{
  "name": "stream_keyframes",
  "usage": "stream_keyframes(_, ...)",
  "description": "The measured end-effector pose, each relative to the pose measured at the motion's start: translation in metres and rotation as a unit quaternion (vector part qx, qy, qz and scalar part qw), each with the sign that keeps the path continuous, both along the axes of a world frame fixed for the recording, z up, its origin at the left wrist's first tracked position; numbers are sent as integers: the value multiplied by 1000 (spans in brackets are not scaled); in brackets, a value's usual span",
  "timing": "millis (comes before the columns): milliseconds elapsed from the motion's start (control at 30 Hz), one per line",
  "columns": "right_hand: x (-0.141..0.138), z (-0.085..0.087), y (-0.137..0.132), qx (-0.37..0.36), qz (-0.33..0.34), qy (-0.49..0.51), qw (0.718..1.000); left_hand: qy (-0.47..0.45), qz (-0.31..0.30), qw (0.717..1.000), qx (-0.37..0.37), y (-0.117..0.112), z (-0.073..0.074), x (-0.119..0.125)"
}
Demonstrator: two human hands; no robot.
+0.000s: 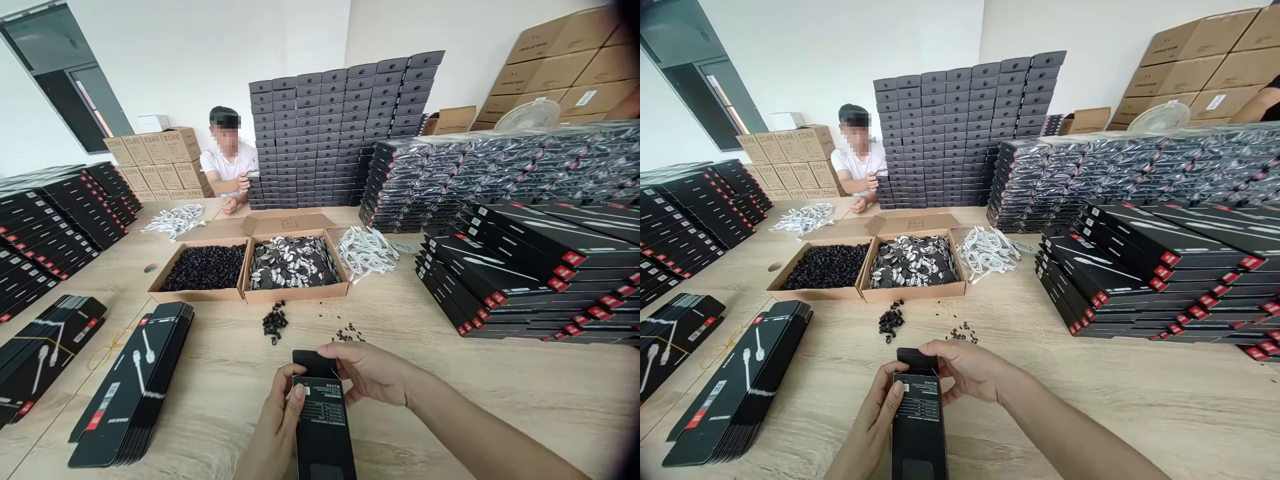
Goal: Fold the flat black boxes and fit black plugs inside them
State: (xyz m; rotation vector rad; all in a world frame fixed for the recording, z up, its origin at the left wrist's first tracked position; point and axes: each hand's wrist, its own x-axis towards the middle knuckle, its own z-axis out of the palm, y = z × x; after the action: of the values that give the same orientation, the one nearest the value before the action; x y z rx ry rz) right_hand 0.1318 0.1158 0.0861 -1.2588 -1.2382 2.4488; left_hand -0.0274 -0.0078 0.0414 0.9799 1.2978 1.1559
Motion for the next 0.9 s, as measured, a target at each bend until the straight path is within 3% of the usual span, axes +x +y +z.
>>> stream_keyframes(200,3,7,13,31,81,12,996,-99,4,995,35,1,-12,8)
stream_keyframes(467,-1,-5,1,115,21,-28,993,-114,3,993,18,3,-16,4)
stream_keyframes(633,-5,-13,-10,171,-2,-38,984,-124,48,991,16,1,-19,8)
stream_keyframes(767,-8,-15,-17,222,7,-64,973,-81,57,995,-7,4,-17,2)
stream_keyframes(900,-10,-13,-24,299,14,-53,953,-18,-7,1000,-5,13,-6,-19)
